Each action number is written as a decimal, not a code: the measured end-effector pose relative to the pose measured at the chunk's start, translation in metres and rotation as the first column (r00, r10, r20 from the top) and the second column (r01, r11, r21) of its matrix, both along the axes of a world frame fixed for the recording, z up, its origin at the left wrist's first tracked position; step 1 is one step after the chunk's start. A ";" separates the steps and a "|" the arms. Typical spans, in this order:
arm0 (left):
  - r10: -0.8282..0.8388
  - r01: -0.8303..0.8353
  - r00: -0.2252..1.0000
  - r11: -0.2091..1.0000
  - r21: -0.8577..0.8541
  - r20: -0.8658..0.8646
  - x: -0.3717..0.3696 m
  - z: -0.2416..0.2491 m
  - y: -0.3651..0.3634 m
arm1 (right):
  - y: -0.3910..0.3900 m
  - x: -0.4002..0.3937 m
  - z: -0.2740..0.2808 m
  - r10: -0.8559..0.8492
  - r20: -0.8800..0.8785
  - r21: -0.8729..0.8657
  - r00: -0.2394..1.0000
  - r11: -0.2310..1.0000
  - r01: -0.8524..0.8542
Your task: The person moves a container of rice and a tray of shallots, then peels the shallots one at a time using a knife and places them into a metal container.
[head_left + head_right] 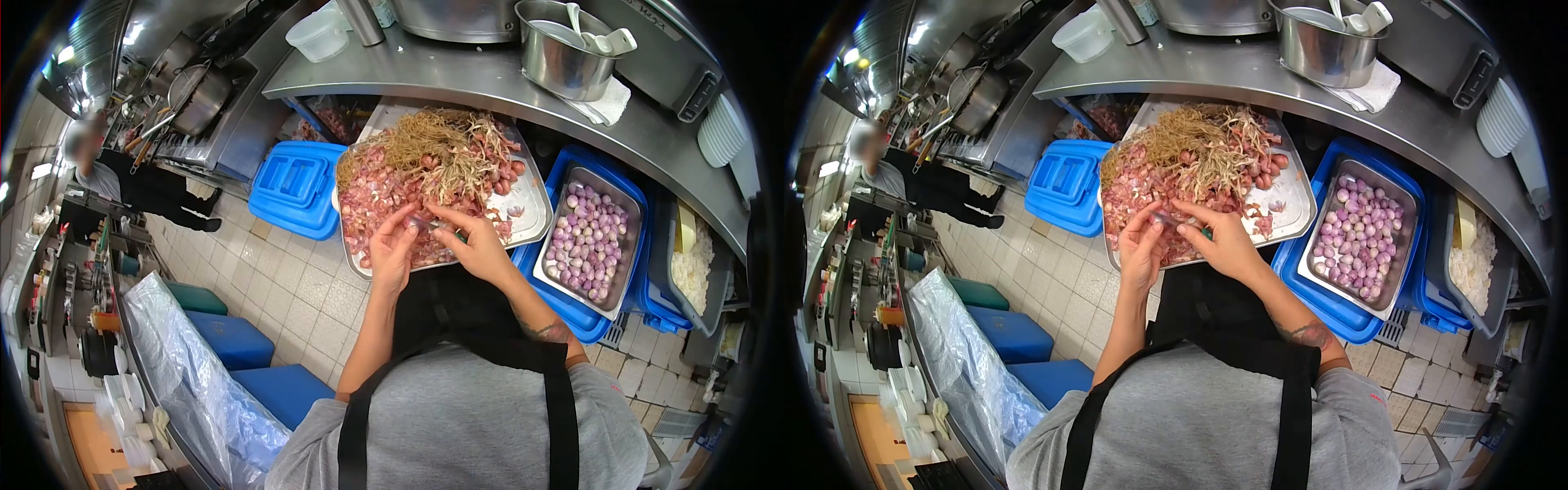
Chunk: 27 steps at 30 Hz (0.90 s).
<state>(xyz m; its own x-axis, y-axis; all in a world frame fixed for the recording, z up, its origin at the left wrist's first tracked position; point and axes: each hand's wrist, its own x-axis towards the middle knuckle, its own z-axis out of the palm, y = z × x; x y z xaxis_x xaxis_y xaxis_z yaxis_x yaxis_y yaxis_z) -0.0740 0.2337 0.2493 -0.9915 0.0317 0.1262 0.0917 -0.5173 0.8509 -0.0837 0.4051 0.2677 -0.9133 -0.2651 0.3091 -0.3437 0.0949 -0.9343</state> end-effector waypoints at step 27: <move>0.072 -0.071 0.997 0.997 -0.034 0.010 -0.001 0.003 -0.007 | 0.001 0.003 0.005 -0.044 0.012 0.077 0.999 0.996 0.043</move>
